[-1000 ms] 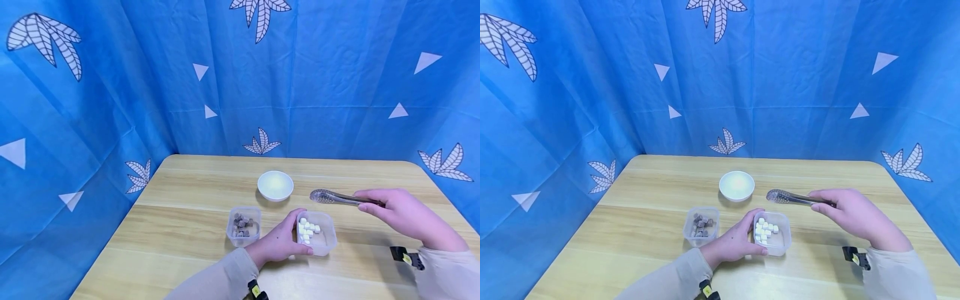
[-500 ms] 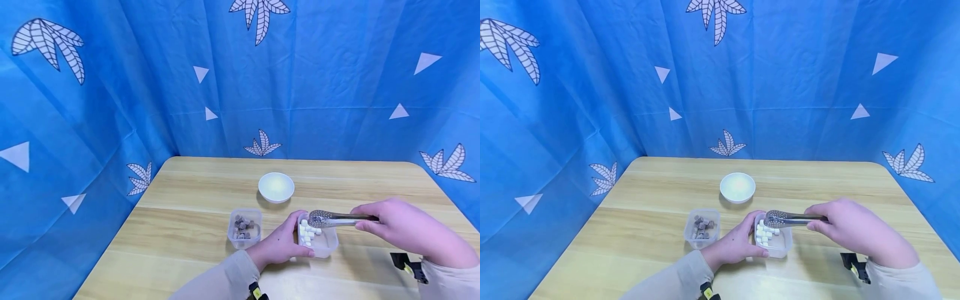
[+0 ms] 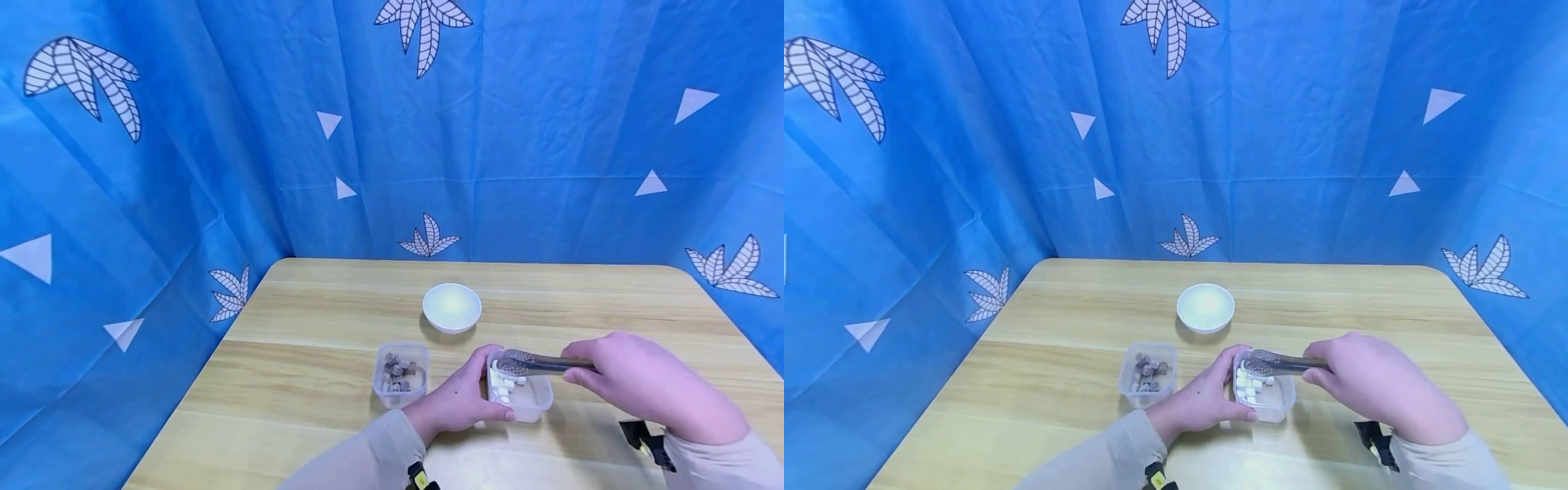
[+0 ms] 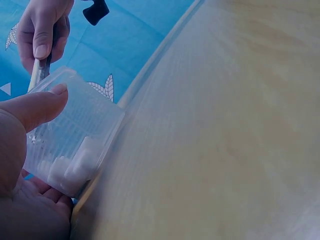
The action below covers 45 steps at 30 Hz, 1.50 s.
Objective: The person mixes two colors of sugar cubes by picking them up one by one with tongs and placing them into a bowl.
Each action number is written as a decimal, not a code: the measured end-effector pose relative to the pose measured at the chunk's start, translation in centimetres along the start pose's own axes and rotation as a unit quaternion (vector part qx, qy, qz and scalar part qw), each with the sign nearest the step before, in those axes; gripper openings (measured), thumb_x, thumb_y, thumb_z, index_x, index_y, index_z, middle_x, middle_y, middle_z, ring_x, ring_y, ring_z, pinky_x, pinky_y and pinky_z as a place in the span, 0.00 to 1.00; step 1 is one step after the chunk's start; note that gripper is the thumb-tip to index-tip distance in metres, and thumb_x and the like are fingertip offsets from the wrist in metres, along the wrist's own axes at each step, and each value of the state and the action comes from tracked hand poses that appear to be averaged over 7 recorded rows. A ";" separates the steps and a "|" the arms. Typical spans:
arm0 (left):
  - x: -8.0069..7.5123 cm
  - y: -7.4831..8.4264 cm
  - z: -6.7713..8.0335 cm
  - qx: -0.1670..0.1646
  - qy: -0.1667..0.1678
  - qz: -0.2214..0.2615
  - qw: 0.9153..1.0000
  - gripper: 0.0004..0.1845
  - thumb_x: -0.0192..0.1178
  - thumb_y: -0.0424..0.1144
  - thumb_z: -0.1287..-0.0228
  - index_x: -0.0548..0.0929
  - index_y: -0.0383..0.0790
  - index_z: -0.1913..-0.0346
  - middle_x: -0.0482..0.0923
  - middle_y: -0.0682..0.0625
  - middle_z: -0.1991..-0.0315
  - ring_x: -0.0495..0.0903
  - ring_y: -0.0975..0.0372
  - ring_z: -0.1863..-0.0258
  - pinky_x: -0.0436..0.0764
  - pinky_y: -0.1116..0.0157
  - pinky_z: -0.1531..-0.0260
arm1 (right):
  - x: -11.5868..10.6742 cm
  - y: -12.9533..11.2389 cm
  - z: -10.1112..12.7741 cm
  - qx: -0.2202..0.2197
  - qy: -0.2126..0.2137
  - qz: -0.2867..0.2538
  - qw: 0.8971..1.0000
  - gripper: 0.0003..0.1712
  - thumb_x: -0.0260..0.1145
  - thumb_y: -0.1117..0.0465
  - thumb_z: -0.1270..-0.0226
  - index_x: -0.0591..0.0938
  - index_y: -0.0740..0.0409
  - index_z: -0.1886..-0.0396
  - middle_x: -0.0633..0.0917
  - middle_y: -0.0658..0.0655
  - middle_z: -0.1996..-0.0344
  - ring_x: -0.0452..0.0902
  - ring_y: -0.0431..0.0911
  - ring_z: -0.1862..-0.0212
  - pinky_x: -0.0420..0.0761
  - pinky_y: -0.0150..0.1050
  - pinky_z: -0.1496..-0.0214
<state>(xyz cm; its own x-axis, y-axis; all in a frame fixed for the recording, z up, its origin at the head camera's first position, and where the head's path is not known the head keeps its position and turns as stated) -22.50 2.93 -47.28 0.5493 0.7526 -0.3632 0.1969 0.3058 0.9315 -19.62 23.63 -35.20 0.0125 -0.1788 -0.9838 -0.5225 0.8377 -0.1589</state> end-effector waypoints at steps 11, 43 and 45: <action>0.0 -0.1 -0.1 0.006 -0.009 0.014 1.000 0.53 0.80 0.42 0.49 0.57 0.58 0.24 0.69 0.64 0.34 0.66 0.69 0.33 0.55 0.58 0.26 | 0.3 -0.6 -0.2 0.034 -0.014 0.008 0.999 0.05 0.73 0.48 0.37 0.84 0.36 0.66 0.77 0.34 0.76 0.69 0.33 0.75 0.75 0.43 0.72; 0.0 -0.5 0.0 -0.014 -0.001 -0.002 1.000 0.51 0.80 0.45 0.50 0.59 0.60 0.26 0.69 0.63 0.34 0.68 0.69 0.35 0.56 0.57 0.26 | -2.4 -0.1 0.9 -0.035 0.100 0.024 0.994 0.10 0.73 0.51 0.35 0.88 0.41 0.54 0.85 0.34 0.67 0.78 0.32 0.70 0.82 0.43 0.68; 0.0 -0.5 0.0 -0.014 0.001 -0.009 1.000 0.48 0.80 0.46 0.50 0.61 0.60 0.28 0.69 0.63 0.34 0.67 0.69 0.35 0.56 0.57 0.27 | -2.4 -0.2 0.7 -0.046 0.121 0.024 0.991 0.13 0.74 0.51 0.36 0.89 0.44 0.52 0.88 0.39 0.63 0.84 0.37 0.65 0.85 0.47 0.64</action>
<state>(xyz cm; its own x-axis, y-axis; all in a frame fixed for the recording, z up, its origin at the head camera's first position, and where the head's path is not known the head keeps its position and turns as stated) -22.55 2.77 -47.71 0.5440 0.7478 -0.3806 0.1844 0.3359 0.9237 -18.94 24.25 -32.85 -0.2138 -0.2673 -0.9396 -0.5924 0.8003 -0.0929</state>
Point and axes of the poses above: each hand's wrist, its own z-axis away from the middle knuckle, its own x-axis out of the palm, y = z × x, the point moved 5 cm from there along -z, towards the middle knuckle
